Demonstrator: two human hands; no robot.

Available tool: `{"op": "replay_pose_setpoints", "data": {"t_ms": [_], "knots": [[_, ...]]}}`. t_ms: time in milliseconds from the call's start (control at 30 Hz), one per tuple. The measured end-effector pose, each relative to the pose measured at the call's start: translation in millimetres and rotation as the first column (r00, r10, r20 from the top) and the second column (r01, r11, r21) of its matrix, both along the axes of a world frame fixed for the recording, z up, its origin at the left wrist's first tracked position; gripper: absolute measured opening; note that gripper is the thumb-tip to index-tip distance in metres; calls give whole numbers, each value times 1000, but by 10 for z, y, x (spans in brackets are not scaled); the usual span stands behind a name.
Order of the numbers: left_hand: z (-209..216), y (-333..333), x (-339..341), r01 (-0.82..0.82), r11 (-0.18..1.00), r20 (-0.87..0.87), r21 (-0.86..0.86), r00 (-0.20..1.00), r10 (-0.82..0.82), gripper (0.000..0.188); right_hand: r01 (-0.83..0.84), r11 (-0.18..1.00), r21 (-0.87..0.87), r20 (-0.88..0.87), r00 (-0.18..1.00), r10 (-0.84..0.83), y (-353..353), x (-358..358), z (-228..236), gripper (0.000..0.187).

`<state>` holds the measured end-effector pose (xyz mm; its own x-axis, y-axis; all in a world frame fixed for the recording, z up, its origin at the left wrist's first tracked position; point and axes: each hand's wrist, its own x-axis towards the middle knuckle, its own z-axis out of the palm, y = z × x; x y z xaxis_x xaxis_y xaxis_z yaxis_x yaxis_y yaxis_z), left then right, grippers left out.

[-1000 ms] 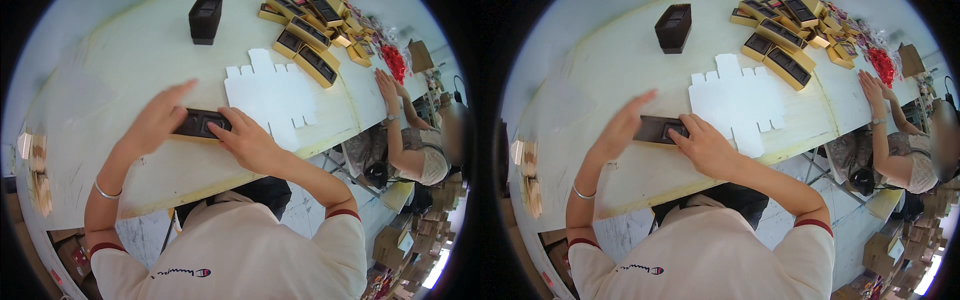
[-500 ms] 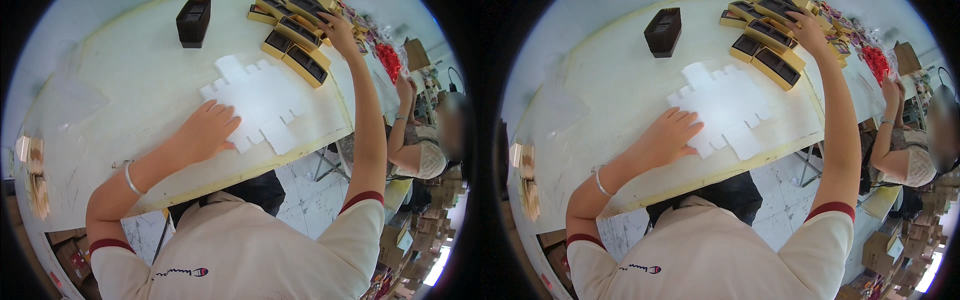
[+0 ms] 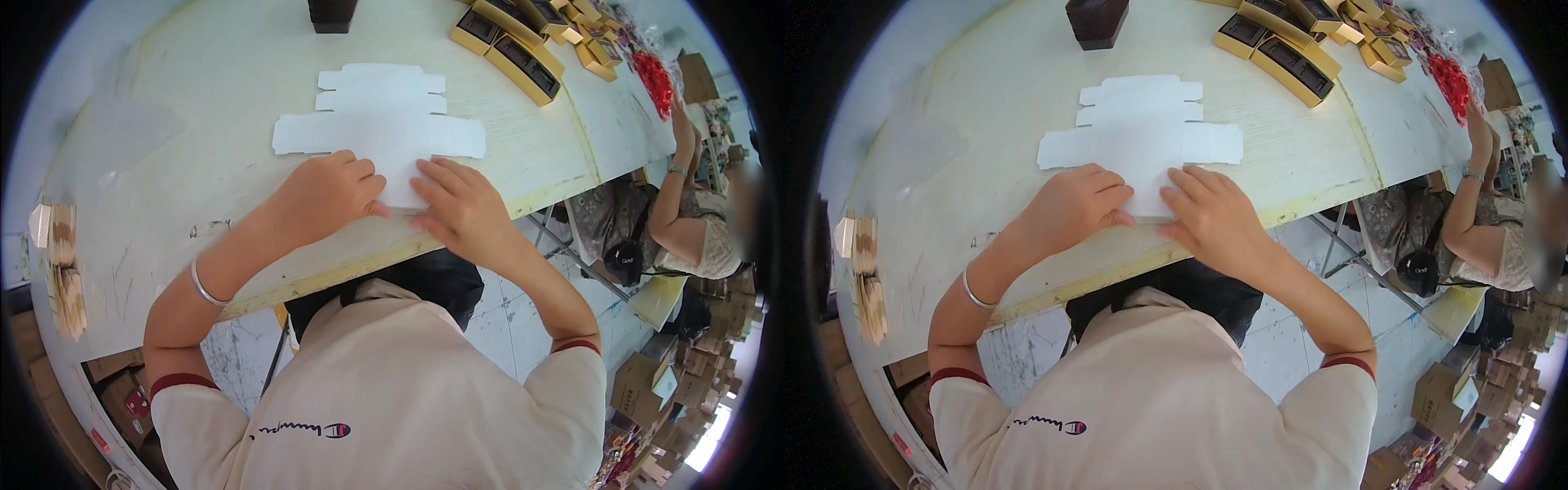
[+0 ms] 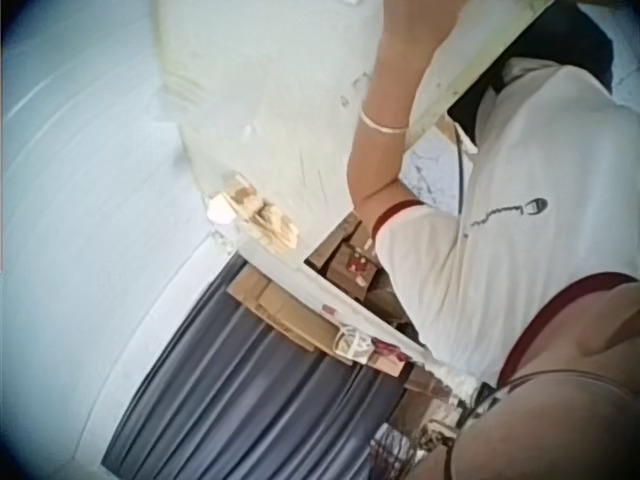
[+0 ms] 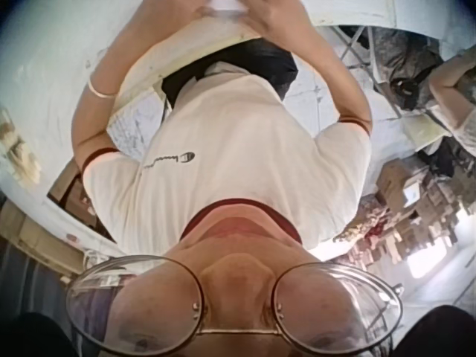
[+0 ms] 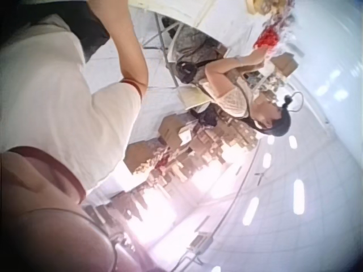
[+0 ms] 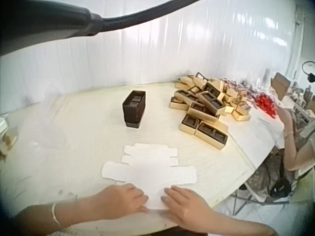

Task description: The person folds flat white cardboard pieces into small rectangular boxes and inserts black rectangular items into them. The person repeats this process multiple times, placing finished boxes on the table.

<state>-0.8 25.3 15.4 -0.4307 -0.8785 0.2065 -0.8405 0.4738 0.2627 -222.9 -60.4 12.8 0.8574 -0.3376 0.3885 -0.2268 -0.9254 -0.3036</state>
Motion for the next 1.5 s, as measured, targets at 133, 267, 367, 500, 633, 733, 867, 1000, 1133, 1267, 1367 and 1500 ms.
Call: {"op": "replay_pose_setpoints", "data": {"t_ms": [133, 267, 367, 500, 633, 733, 867, 1000, 1133, 1267, 1367, 1500], "knots": [[73, -15, -16, -112, 984, -138, 136, 982, 131, 16, 4, 976, 218, 91, 996, -25, -140, 58, 6, 12], [148, -135, -109, -338, 896, -221, 289, 887, 406, 14, 100, 956, 275, 48, 992, -117, -203, 210, -100, 17], [-81, -88, -72, -287, 939, -108, -190, 957, 270, 19, 11, 1000, 10, 100, 995, -12, -162, 256, -132, 22], [-50, 124, -27, -181, 972, -63, -150, 983, 173, 24, -139, 972, -187, -3, 990, 141, -205, 155, -39, 29], [-141, 129, 23, -165, 972, -46, -167, 986, 159, 22, -197, 933, -300, -160, 975, 154, -188, 206, -94, 29], [-152, 98, 15, -178, 969, -23, -173, 984, 176, 14, -248, 938, -243, -220, 956, 196, -262, 249, -11, 21], [-167, -76, 91, -353, 932, -219, 84, 906, 363, 10, -99, 995, -1, -175, 980, 97, -382, 454, -56, 9], [-152, -178, 104, -437, 871, -190, 225, 857, 479, 12, 2, 999, 50, -245, 969, 10, -445, 597, -19, 12], [197, -63, 31, -387, 806, -155, -448, 921, 356, 14, -10, 998, 68, -106, 994, 17, -538, 490, 147, 17], [475, 300, -55, -247, 880, -623, 406, 630, 464, 41, 132, 977, -165, 166, 981, -105, -303, 437, 584, 8], [342, 208, -219, 40, 804, -803, 594, -26, 595, 50, -94, 976, -195, 24, 995, 101, 99, 480, 467, 17], [261, 172, 117, -34, 753, -754, 657, 5, 657, 52, -237, 959, -157, 92, 963, 253, 140, 402, 623, 38]]}}
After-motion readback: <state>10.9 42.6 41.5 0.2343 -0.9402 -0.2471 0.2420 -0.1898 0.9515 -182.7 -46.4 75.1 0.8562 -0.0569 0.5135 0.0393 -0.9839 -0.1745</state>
